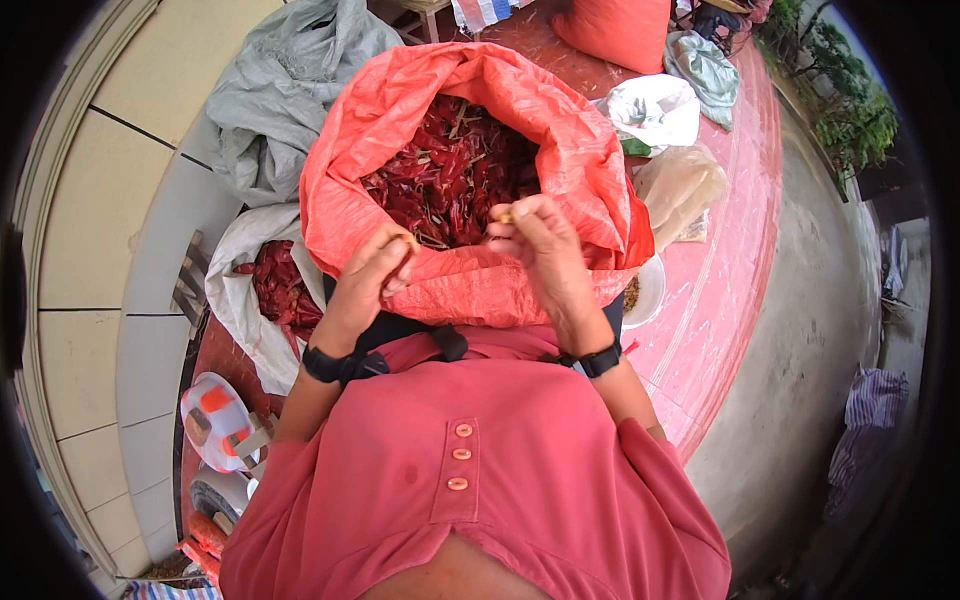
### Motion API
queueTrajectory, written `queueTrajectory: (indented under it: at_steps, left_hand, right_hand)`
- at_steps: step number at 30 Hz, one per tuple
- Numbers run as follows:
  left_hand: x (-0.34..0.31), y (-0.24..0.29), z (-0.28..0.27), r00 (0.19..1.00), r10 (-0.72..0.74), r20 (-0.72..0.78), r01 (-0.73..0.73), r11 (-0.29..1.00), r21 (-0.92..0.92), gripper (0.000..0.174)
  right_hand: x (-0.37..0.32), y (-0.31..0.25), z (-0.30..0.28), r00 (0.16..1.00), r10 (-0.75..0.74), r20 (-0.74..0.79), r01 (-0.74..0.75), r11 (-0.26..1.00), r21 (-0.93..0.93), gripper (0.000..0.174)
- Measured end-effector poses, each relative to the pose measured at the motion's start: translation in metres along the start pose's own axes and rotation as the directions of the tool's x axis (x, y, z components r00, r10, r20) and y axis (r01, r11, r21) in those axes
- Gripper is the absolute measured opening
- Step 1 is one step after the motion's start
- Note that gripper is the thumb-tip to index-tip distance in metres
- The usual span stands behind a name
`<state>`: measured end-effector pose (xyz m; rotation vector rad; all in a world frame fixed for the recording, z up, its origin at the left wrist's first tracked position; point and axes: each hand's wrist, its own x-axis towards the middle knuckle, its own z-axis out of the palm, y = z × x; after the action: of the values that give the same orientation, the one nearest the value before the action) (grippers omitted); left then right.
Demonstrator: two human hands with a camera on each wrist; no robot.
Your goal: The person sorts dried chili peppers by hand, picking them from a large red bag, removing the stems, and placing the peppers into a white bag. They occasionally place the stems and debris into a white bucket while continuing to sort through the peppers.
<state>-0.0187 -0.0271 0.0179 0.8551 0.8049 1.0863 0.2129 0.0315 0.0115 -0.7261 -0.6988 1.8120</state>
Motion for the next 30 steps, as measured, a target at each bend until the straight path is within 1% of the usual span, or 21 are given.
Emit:
queueTrajectory:
  at_steps: [1, 2, 3, 5, 6, 7, 8, 9, 11, 12, 14, 15, 18, 19, 21, 22, 23, 25, 27, 28, 30]
  left_hand:
    - [-0.018, 0.018, -0.002, 0.985, 0.113, -0.134, -0.08, 0.971, 0.227, 0.018]
    - [-0.029, 0.024, -0.01, 0.933, 0.256, -0.254, -0.163, 0.928, 0.336, 0.019]
    - [-0.038, 0.029, -0.021, 0.846, 0.401, -0.352, -0.222, 0.864, 0.452, 0.02]
    - [-0.061, 0.033, -0.062, 0.703, 0.502, -0.504, -0.206, 0.822, 0.531, 0.021]
    - [-0.073, 0.032, -0.079, 0.633, 0.454, -0.628, -0.107, 0.854, 0.509, 0.021]
    - [-0.085, 0.028, -0.1, 0.537, 0.403, -0.741, -0.009, 0.881, 0.472, 0.021]
    - [-0.097, 0.01, -0.139, 0.493, 0.49, -0.719, 0.0, 0.826, 0.564, 0.02]
    - [-0.107, -0.005, -0.168, 0.473, 0.506, -0.721, 0.004, 0.817, 0.577, 0.019]
    - [-0.125, -0.026, -0.205, 0.441, 0.497, -0.747, 0.099, 0.801, 0.59, 0.021]
    - [-0.131, -0.035, -0.22, 0.424, 0.473, -0.773, 0.084, 0.829, 0.553, 0.022]
    - [-0.138, -0.05, -0.246, 0.4, 0.42, -0.815, 0.043, 0.879, 0.474, 0.024]
    - [-0.139, -0.055, -0.257, 0.368, 0.406, -0.836, 0.036, 0.893, 0.449, 0.025]
    - [-0.142, -0.066, -0.277, 0.264, 0.367, -0.892, -0.025, 0.927, 0.374, 0.03]
    - [-0.142, -0.067, -0.281, 0.245, 0.308, -0.919, 0.02, 0.946, 0.323, 0.03]
    - [-0.143, -0.072, -0.29, 0.192, 0.183, -0.964, 0.109, 0.972, 0.206, 0.031]
    - [-0.144, -0.081, -0.294, 0.204, 0.17, -0.964, 0.112, 0.974, 0.196, 0.03]
    - [-0.148, -0.093, -0.294, 0.074, 0.094, -0.993, 0.259, 0.96, 0.11, 0.031]
    - [-0.139, -0.115, -0.269, -0.216, -0.006, -0.976, 0.491, 0.864, -0.114, 0.034]
    - [-0.141, -0.13, -0.251, -0.502, -0.027, -0.865, 0.613, 0.694, -0.378, 0.039]
    - [-0.166, -0.162, -0.274, -0.171, -0.06, -0.983, 0.865, 0.469, -0.179, 0.049]
    - [-0.193, -0.209, -0.292, 0.015, -0.284, -0.959, 0.85, 0.508, -0.138, 0.067]
  right_hand:
    - [-0.004, -0.016, -0.006, 0.983, -0.17, -0.066, 0.15, 0.96, -0.235, 0.006]
    - [-0.012, -0.03, -0.011, 0.929, -0.356, -0.098, 0.278, 0.849, -0.45, 0.005]
    - [-0.018, -0.039, -0.022, 0.835, -0.54, -0.106, 0.394, 0.721, -0.57, 0.005]
    - [-0.029, -0.055, -0.069, 0.683, -0.724, -0.092, 0.418, 0.492, -0.764, 0.008]
    - [-0.034, -0.06, -0.091, 0.643, -0.753, -0.14, 0.387, 0.477, -0.789, 0.009]
    - [-0.038, -0.062, -0.113, 0.605, -0.775, -0.185, 0.352, 0.469, -0.81, 0.011]
    - [-0.041, -0.062, -0.14, 0.628, -0.738, -0.249, 0.262, 0.501, -0.825, 0.011]
    - [-0.045, -0.061, -0.166, 0.641, -0.703, -0.31, 0.169, 0.523, -0.835, 0.012]
    - [-0.048, -0.055, -0.209, 0.681, -0.595, -0.426, 0.001, 0.583, -0.812, 0.013]
    - [-0.047, -0.05, -0.235, 0.688, -0.562, -0.459, -0.01, 0.625, -0.781, 0.014]
    - [-0.046, -0.046, -0.251, 0.693, -0.505, -0.514, -0.1, 0.64, -0.762, 0.015]
    - [-0.046, -0.044, -0.255, 0.689, -0.479, -0.544, -0.145, 0.645, -0.751, 0.015]
    - [-0.045, -0.041, -0.26, 0.693, -0.414, -0.591, -0.178, 0.696, -0.696, 0.016]
    - [-0.046, -0.041, -0.262, 0.697, -0.393, -0.6, -0.181, 0.713, -0.677, 0.016]
    - [-0.05, -0.044, -0.261, 0.768, -0.297, -0.568, -0.178, 0.752, -0.635, 0.016]
    - [-0.052, -0.046, -0.257, 0.802, -0.245, -0.545, -0.182, 0.769, -0.613, 0.016]
    - [-0.053, -0.047, -0.253, 0.809, -0.243, -0.535, -0.183, 0.761, -0.623, 0.015]
    - [-0.053, -0.048, -0.243, 0.828, -0.238, -0.508, -0.179, 0.746, -0.642, 0.014]
    - [-0.054, -0.054, -0.232, 0.828, -0.231, -0.51, -0.179, 0.754, -0.632, 0.014]
    - [-0.053, -0.054, -0.229, 0.829, -0.23, -0.51, -0.175, 0.759, -0.627, 0.014]
    - [-0.05, -0.051, -0.233, 0.825, -0.212, -0.524, -0.164, 0.797, -0.581, 0.014]
